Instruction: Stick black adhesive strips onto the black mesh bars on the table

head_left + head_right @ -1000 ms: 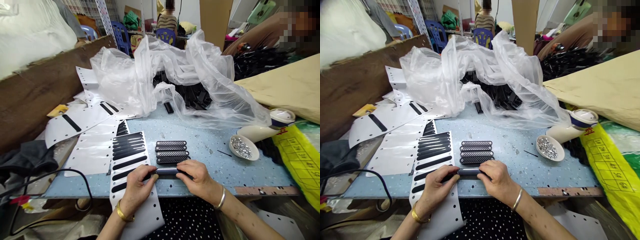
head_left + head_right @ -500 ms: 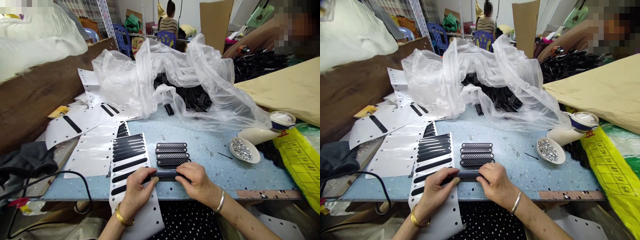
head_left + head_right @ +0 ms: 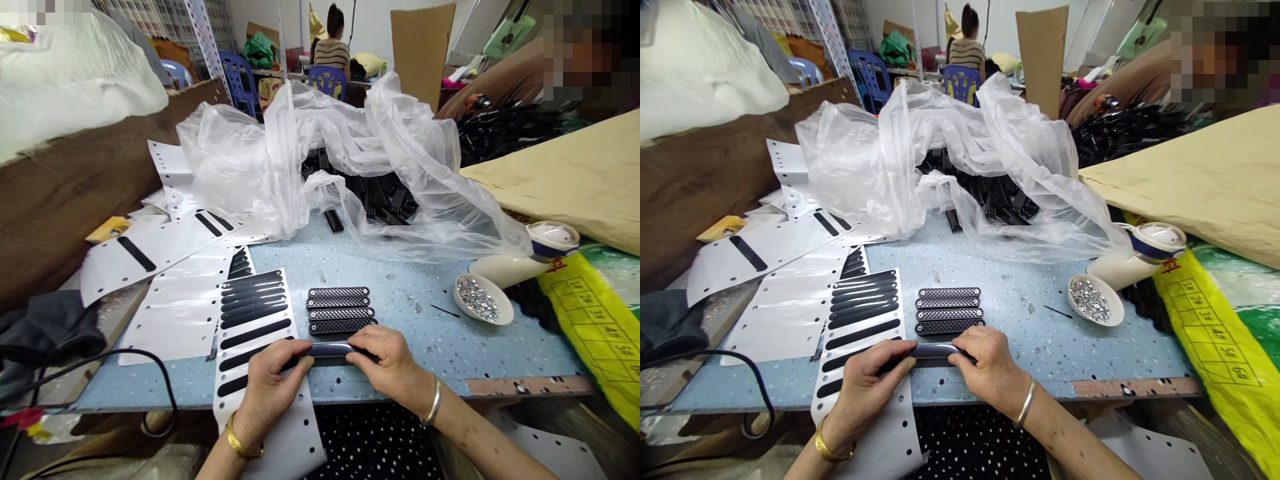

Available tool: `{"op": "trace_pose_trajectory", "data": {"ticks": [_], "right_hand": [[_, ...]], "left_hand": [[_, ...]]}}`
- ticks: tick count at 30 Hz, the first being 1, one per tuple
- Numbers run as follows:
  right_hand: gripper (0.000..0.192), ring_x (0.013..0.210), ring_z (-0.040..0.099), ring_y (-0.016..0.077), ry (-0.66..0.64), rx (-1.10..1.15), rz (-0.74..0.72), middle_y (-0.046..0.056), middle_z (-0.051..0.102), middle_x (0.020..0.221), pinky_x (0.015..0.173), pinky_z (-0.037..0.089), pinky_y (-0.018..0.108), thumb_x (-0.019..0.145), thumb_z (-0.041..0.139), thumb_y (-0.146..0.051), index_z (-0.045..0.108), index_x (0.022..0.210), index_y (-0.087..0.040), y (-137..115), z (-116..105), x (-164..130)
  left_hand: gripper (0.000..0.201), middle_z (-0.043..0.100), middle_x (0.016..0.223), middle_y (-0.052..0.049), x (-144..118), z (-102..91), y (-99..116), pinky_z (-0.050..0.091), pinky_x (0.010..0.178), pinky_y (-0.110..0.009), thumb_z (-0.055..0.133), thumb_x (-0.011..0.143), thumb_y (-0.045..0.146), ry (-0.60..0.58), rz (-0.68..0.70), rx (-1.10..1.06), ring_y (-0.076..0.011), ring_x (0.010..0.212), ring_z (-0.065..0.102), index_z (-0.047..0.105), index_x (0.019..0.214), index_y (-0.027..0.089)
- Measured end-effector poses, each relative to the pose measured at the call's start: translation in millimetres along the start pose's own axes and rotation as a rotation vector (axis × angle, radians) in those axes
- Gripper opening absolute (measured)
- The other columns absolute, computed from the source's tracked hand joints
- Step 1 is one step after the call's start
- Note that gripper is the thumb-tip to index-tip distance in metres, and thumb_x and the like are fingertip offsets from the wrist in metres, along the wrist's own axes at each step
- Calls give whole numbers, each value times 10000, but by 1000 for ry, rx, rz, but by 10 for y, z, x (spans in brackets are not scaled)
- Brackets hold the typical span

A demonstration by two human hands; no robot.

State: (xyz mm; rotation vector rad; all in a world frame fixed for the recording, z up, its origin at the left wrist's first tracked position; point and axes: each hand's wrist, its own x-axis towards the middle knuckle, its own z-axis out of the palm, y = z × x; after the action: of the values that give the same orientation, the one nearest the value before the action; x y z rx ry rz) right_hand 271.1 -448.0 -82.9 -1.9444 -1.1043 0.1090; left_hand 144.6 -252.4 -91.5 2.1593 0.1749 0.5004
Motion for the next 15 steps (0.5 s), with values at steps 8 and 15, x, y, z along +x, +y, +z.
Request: {"op": "trace_pose_trajectory", "data": {"ticks": [8,15], "right_hand": [[171,711,638,171,2,51,25,41,717,816,672,506,303,732,742,-108,753,892,-166,-17,2,-24],[180,717,643,174,27,100,48,49,720,817,667,526,302,738,735,-114,754,909,-169,-17,20,-47]], "left_hand": [[188,746,906,12,0,-17,-3,575,750,-211,653,831,168,5,19,-28,-123,809,703,715,990,248],[162,745,905,-3,-3,0,-18,587,752,-243,647,836,169,11,34,-36,-142,817,705,716,966,235]]}}
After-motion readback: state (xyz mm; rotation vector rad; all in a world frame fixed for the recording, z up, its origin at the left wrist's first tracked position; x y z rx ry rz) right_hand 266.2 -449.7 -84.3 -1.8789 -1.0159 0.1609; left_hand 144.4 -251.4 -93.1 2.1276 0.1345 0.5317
